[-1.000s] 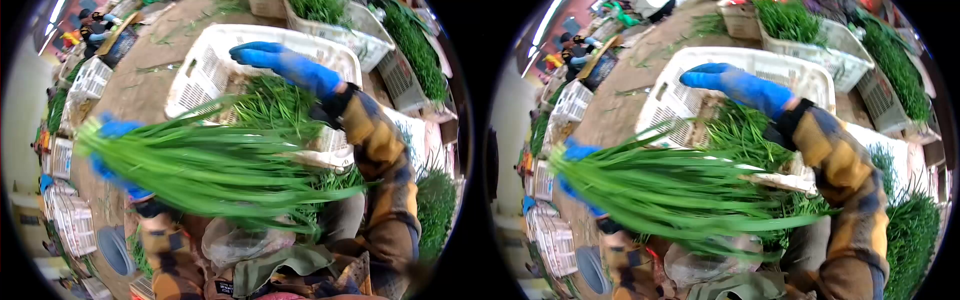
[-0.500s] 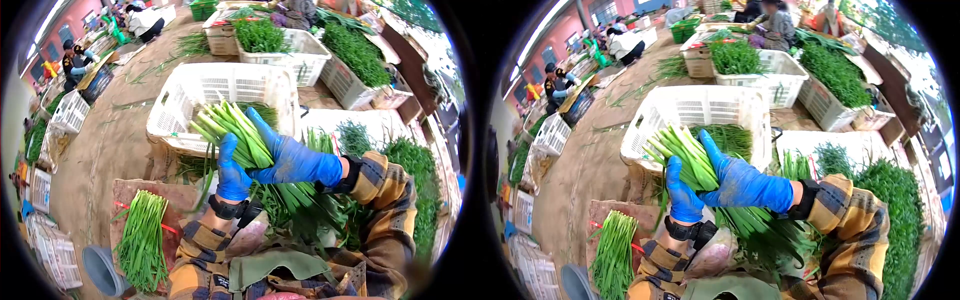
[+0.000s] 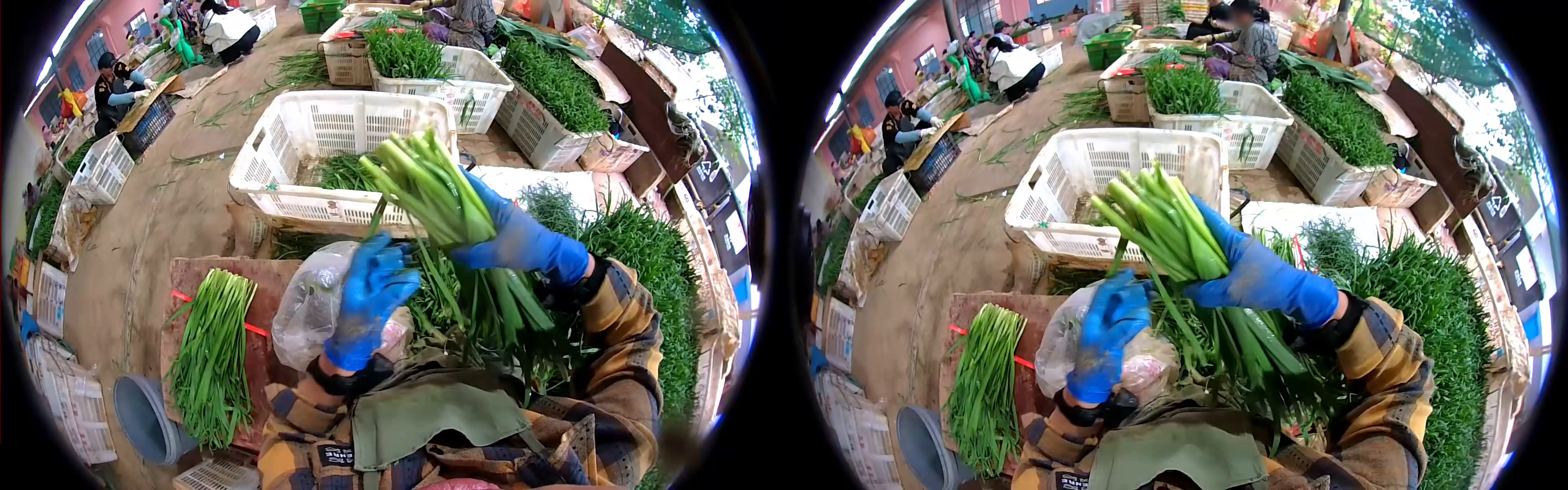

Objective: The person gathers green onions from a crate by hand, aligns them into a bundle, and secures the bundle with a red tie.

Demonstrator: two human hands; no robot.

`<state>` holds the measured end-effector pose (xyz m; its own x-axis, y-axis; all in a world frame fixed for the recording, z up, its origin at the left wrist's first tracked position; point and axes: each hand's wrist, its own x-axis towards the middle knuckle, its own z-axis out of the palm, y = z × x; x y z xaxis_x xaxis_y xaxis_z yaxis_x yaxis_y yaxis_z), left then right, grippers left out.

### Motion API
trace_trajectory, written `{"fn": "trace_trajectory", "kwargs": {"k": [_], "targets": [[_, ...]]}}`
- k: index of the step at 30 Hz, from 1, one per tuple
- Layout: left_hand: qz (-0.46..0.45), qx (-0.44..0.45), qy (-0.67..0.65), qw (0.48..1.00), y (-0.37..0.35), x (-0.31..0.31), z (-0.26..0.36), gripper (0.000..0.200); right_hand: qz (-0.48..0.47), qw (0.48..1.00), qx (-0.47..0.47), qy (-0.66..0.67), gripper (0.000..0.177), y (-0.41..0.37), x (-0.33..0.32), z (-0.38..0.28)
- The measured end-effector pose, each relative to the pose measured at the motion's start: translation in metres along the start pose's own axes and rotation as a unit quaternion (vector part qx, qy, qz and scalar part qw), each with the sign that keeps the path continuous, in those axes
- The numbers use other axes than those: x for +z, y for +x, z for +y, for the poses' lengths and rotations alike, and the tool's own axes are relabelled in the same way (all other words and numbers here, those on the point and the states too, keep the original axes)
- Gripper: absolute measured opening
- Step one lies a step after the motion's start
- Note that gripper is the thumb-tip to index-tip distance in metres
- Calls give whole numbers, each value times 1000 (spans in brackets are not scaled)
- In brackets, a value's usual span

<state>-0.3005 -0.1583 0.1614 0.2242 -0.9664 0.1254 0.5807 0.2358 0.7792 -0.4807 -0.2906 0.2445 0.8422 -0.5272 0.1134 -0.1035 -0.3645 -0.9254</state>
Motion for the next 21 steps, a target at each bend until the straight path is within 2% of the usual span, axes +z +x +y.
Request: {"fn": "trace_trajectory", "kwargs": {"k": [1,2,5,10,11,13,14,15,17,18,19,20,21], "targets": [[4,27,23,999,-2,-2,5,58,-6,999,17,45,97,-6,-5,-2],[76,64,126,987,-7,2,10,51,0,995,71,76,96,-13,-9,-12],[113,156,228,954,1,-6,24,40,-12,993,95,66,98,-21,-15,-19],[158,413,340,830,1,-3,55,48,2,1000,1,-16,96,-29,-16,-23],[166,456,353,800,1,-1,61,51,7,1000,12,5,96,-30,-20,-22],[180,490,337,784,1,5,66,61,16,998,39,54,96,-34,-27,-20],[191,504,329,775,3,7,66,66,25,1000,12,-11,96,-34,-30,-20],[138,473,355,795,9,8,64,77,27,998,-13,-49,96,-35,-29,-18],[9,377,308,874,25,20,44,77,25,991,-57,-122,96,-35,-21,-13],[-40,233,170,957,36,22,28,69,24,988,-30,-149,96,-31,-16,-12],[-73,148,69,984,45,11,8,60,27,983,-54,-175,96,-27,-8,-6],[-87,59,-34,994,55,0,-12,50,24,984,-15,-178,95,-24,1,-3],[-94,37,-89,991,60,-21,-35,39,24,984,22,-178,96,-22,10,5]]}}
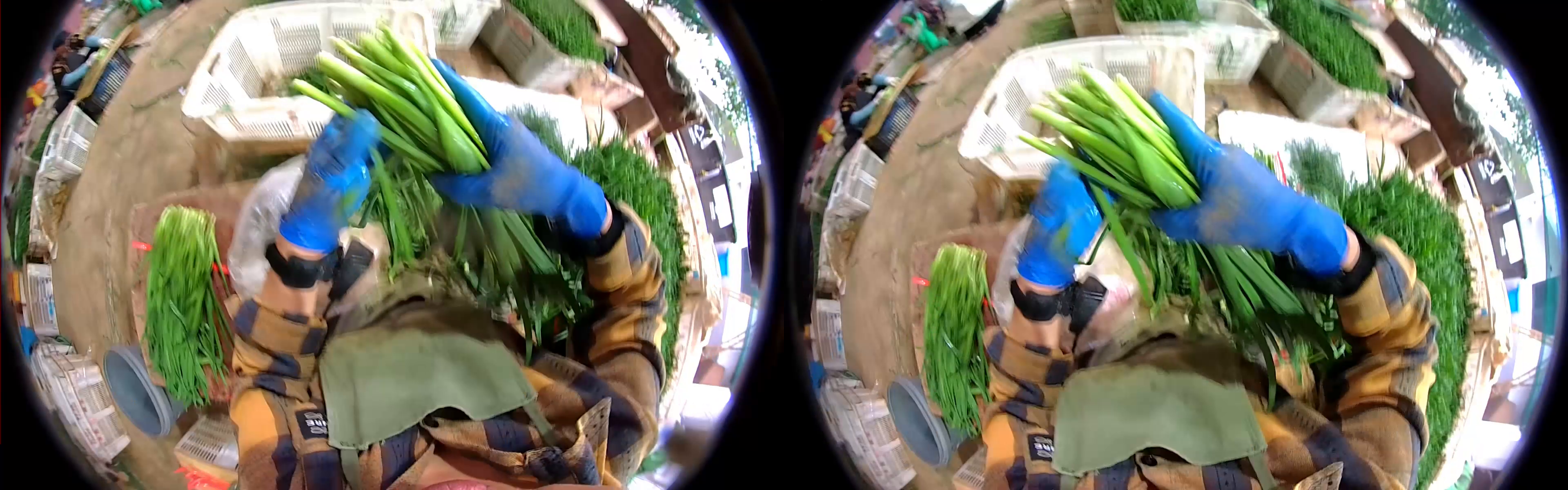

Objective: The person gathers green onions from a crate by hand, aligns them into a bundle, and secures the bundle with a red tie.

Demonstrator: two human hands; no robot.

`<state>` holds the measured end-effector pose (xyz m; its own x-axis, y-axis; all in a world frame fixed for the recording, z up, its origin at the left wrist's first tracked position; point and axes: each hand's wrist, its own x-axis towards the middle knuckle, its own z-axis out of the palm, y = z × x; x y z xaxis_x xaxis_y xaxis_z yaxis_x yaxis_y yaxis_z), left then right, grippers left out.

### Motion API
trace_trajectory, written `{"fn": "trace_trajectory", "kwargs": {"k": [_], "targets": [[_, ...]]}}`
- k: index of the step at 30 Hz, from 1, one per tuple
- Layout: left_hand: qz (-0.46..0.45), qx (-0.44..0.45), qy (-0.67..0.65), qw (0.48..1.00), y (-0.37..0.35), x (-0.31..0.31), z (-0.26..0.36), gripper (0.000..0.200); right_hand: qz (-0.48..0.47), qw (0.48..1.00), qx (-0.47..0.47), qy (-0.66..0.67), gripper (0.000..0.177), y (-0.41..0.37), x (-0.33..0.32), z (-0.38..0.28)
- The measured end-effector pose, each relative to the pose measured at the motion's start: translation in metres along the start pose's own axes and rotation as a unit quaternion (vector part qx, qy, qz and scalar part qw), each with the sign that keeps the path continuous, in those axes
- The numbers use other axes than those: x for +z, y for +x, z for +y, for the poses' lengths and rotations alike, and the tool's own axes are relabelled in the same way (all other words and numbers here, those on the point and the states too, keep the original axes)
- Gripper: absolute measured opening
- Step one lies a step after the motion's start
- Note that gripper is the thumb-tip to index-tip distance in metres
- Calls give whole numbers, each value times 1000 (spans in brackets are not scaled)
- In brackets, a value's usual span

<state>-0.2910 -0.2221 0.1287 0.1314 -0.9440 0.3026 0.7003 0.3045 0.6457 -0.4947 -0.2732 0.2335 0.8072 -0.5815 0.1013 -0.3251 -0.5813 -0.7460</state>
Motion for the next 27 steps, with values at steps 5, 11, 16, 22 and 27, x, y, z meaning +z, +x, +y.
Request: {"fn": "trace_trajectory", "kwargs": {"k": [5,11,16,22,27], "targets": [[70,-34,-69,995,-22,1,-13,36,35,987,-17,-156,102,7,50,25],[198,-45,6,979,-29,3,-23,22,33,957,-10,-288,98,2,110,25],[100,-88,28,991,-38,-23,-15,63,-31,960,-144,-240,93,3,93,23],[106,-88,-15,990,-46,-28,-15,48,2,951,-238,-197,54,52,30,-14],[51,-140,44,988,-43,-20,-11,53,-56,826,-516,-221,38,142,28,-34]]}}
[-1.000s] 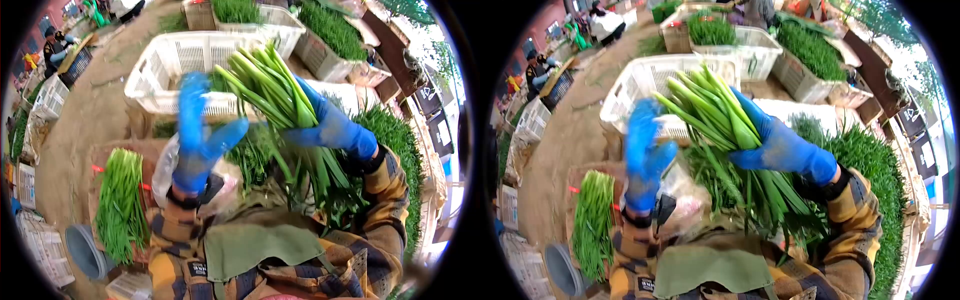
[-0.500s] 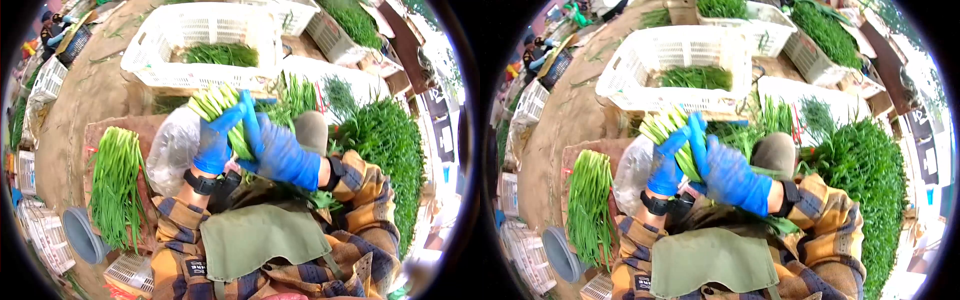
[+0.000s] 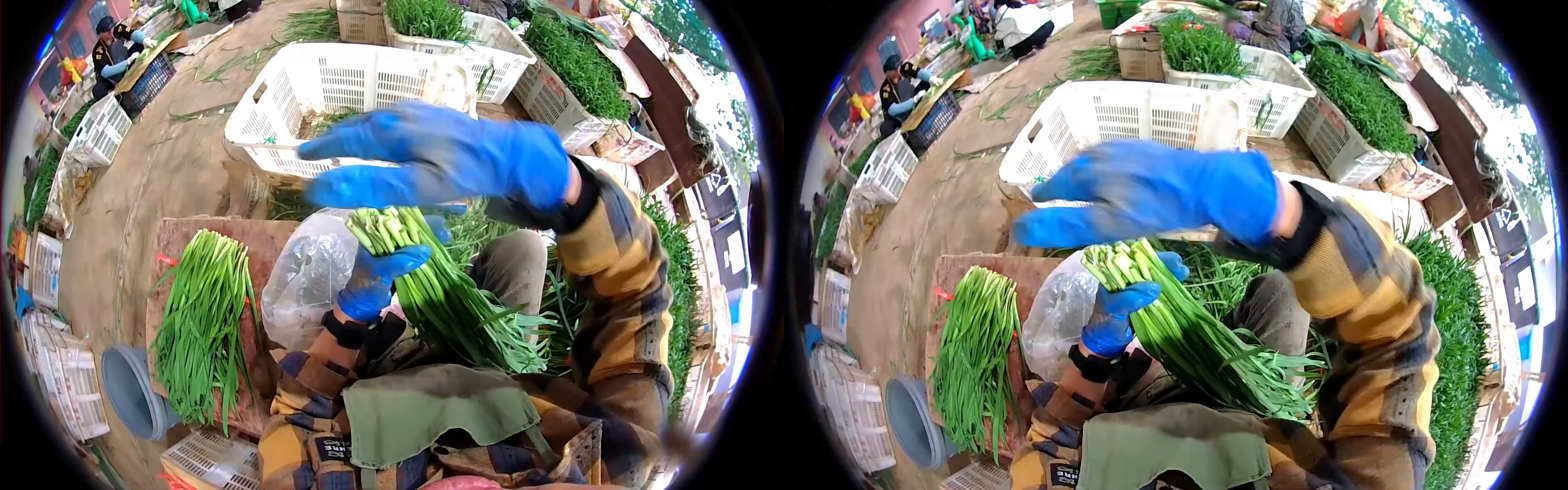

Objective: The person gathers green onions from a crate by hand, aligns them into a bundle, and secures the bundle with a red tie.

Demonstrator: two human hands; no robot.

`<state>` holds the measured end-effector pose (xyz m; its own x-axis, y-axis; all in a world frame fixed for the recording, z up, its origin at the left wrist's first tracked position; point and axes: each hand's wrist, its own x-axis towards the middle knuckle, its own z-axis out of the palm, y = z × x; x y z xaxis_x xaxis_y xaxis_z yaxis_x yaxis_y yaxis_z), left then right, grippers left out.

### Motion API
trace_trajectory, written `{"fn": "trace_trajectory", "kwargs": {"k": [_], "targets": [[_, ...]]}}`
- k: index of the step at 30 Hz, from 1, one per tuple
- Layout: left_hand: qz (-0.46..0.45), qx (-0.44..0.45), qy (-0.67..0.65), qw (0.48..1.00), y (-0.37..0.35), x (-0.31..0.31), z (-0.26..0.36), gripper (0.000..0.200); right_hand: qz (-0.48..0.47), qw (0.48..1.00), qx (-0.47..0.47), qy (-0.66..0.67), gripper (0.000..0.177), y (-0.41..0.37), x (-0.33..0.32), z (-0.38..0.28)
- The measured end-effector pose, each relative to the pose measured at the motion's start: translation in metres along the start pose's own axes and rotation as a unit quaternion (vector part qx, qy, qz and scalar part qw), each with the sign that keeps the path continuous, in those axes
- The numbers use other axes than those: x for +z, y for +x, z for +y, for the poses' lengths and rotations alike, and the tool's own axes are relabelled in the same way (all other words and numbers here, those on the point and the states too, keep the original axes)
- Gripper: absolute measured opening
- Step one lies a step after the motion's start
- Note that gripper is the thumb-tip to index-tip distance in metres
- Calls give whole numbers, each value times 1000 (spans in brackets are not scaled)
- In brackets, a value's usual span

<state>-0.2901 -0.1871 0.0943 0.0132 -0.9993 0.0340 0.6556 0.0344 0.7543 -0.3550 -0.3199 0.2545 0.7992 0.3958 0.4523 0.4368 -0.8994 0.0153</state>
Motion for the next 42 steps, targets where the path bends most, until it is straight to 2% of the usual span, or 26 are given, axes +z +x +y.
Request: {"fn": "trace_trajectory", "kwargs": {"k": [1,3,5,6,7,8,9,11,12,13,15,17,20,21,23,25,27,28,30,33,35,36,37,39,40,42], "targets": [[-23,-4,-4,1000,0,6,4,59,-4,993,-110,-48,47,11,3,15],[-12,27,17,999,-2,11,3,51,-70,980,-171,-76,46,25,7,20],[-21,57,39,997,-1,10,5,50,-163,981,-101,-29,47,31,11,9],[106,-34,-146,983,-6,-30,-32,39,-208,977,-47,8,48,33,11,1],[101,-52,-20,993,-10,-31,-37,38,-244,968,13,53,50,35,10,-6],[107,16,66,992,-9,-34,-43,38,-281,951,74,103,52,38,9,-15],[112,82,151,979,-9,-38,-48,37,-313,926,144,156,54,41,8,-23],[86,-12,-24,996,-14,-8,-11,33,-365,848,279,264,59,47,8,-32],[68,15,-52,996,-10,-1,-7,31,-391,798,342,305,62,48,9,-35],[101,-26,-74,992,-12,-20,-18,31,-403,752,397,338,65,47,10,-36],[88,-1,-114,990,-8,-32,-27,41,-367,699,473,391,72,37,12,-31],[73,43,-157,984,-6,-24,-18,50,-65,791,405,454,76,-6,29,-7],[88,56,-197,975,-9,-19,1,53,-62,784,329,523,56,-54,35,-7],[78,52,-203,975,-8,-24,5,54,-69,691,348,630,66,-60,42,-25],[123,78,-218,965,-4,-17,9,52,-163,757,460,435,89,-68,30,-61],[201,83,-202,955,-4,4,16,47,7,752,383,536,117,-92,87,-77],[225,43,-207,951,-6,6,10,40,12,761,430,486,119,-88,92,-90],[225,56,-160,959,-4,4,7,36,48,725,436,531,119,-90,101,-92],[224,96,-85,966,1,-1,4,30,131,601,489,618,108,-84,110,-101],[222,132,-25,966,8,11,11,26,146,561,546,604,67,-107,127,-101],[164,172,-26,971,11,20,19,29,115,578,550,591,54,-101,107,-97],[148,178,11,973,11,20,23,40,136,584,549,582,53,-102,99,-95],[111,221,51,967,14,17,24,70,159,589,549,571,51,-106,94,-90],[156,236,167,945,3,18,20,97,139,612,563,538,46,-144,95,-56],[127,190,123,966,2,18,20,109,144,643,545,519,41,-133,82,-54],[48,116,2,992,-1,25,7,111,156,700,509,476,36,-111,55,-50]]}}
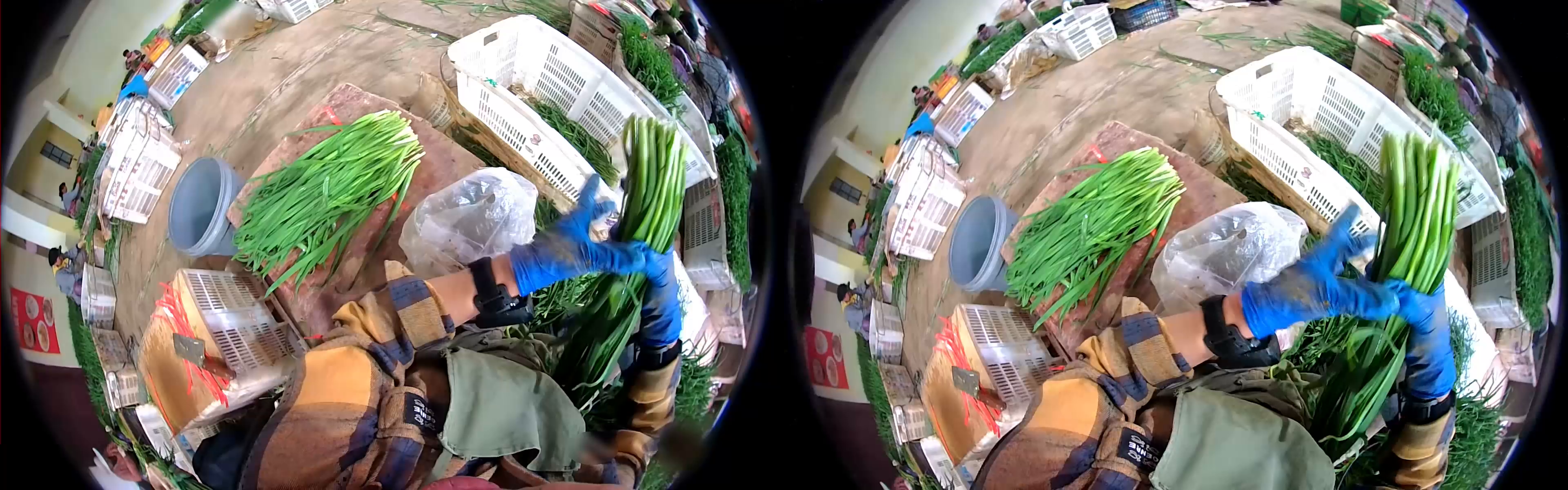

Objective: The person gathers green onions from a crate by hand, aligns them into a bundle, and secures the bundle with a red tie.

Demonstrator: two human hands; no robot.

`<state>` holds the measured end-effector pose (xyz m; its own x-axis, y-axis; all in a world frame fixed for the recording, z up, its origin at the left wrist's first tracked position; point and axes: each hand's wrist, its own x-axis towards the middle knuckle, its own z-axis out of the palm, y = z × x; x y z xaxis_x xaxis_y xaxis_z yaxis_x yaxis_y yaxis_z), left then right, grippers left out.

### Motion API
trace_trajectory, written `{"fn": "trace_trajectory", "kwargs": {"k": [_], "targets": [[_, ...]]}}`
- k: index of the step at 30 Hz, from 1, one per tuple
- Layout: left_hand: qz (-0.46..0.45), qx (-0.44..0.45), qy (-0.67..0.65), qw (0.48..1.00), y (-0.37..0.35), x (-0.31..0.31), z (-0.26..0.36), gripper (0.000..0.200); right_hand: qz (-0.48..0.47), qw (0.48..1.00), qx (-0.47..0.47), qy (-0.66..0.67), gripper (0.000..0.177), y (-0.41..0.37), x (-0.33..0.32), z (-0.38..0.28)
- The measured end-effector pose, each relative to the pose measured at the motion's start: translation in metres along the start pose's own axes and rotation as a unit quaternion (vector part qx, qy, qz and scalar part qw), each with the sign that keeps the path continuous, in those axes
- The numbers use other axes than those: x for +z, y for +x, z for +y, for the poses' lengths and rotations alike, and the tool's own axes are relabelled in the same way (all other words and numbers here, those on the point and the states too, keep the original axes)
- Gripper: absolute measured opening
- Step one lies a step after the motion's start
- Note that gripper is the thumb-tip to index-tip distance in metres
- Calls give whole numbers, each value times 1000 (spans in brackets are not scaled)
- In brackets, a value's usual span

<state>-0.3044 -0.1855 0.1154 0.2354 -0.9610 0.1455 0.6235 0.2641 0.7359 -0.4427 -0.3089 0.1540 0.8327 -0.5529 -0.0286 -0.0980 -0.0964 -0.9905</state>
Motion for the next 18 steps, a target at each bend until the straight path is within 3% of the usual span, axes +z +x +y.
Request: {"fn": "trace_trajectory", "kwargs": {"k": [2,6,7,9,10,13,14,15,16,17,18], "targets": [[-82,21,32,996,-4,8,-9,107,78,991,43,99,41,-7,43,-52],[-106,29,20,994,-38,31,24,82,150,982,20,111,46,5,72,-68],[-106,30,34,993,-38,28,21,77,152,973,38,167,46,7,77,-68],[-100,34,73,992,-31,20,12,67,139,974,19,180,42,14,73,-57],[-93,35,97,990,-24,15,6,61,132,969,-104,181,34,12,78,-41],[-77,25,176,981,-8,0,2,46,78,979,39,183,31,36,70,-54],[-8,8,125,992,-10,7,4,28,63,978,53,191,31,42,64,-56],[-30,-37,118,992,-8,-3,9,28,36,980,13,197,35,53,56,-49],[-23,-11,157,987,-10,1,22,26,-4,971,-11,238,39,57,49,-47],[11,-68,147,987,-9,3,37,31,-21,981,-43,186,49,58,35,-45],[2,-55,213,976,-11,-3,45,32,-3,988,-8,152,55,58,17,-39]]}}
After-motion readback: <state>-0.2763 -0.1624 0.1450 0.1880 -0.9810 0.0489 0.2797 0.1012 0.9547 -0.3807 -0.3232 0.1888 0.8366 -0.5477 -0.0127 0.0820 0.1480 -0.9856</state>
